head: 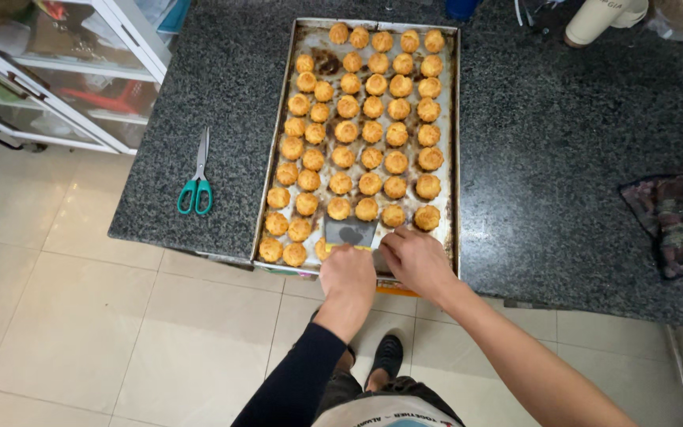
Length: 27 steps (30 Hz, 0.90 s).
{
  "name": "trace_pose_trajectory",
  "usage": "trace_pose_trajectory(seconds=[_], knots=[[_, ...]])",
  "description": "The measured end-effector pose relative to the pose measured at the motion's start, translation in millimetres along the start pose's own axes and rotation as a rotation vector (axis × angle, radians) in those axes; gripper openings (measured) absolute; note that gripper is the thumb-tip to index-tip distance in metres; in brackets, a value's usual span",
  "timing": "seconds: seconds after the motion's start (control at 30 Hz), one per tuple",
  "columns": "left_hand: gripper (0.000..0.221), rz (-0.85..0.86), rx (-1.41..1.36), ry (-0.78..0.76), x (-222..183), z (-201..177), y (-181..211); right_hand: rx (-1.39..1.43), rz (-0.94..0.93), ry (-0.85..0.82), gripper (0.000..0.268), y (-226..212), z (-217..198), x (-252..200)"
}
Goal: The person organizes rows of small round bread puffs on a baking tray using a metal scraper and their hand, then uses scissors to cut into several puffs one by one.
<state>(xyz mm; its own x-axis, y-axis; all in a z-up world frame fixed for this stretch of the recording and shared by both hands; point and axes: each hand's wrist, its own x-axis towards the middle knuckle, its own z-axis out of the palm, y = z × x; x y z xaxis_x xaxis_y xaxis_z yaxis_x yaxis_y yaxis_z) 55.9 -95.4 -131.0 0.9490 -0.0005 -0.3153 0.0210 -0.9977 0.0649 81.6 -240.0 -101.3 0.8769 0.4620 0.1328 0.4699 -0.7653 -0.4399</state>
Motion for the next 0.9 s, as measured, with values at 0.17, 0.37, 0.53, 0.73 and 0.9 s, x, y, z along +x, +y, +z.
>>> trace_pose_trajectory(seconds=[0.17, 0.37, 0.53, 0.73, 0.9], knots=[[0.021, 0.022, 0.049, -0.017, 15, -1, 0, 0.097, 0.104, 0.044, 0.016, 2, -4, 15], [0.019, 0.081, 0.105, 0.105, 6, -9, -18, 0.168, 0.068, 0.076, 0.027, 12, -2, 55], [0.020, 0.034, -0.020, 0.137, -2, -28, -37, 0.114, -0.059, -0.063, 0.044, 11, 25, 92], [0.019, 0.101, -0.026, 0.021, -14, -68, -64, 0.109, -0.013, -0.241, 0.062, 6, 43, 101], [0.018, 0.088, -0.044, -0.001, -32, -114, -116, 0.117, -0.063, -0.200, 0.062, 4, 48, 104]])
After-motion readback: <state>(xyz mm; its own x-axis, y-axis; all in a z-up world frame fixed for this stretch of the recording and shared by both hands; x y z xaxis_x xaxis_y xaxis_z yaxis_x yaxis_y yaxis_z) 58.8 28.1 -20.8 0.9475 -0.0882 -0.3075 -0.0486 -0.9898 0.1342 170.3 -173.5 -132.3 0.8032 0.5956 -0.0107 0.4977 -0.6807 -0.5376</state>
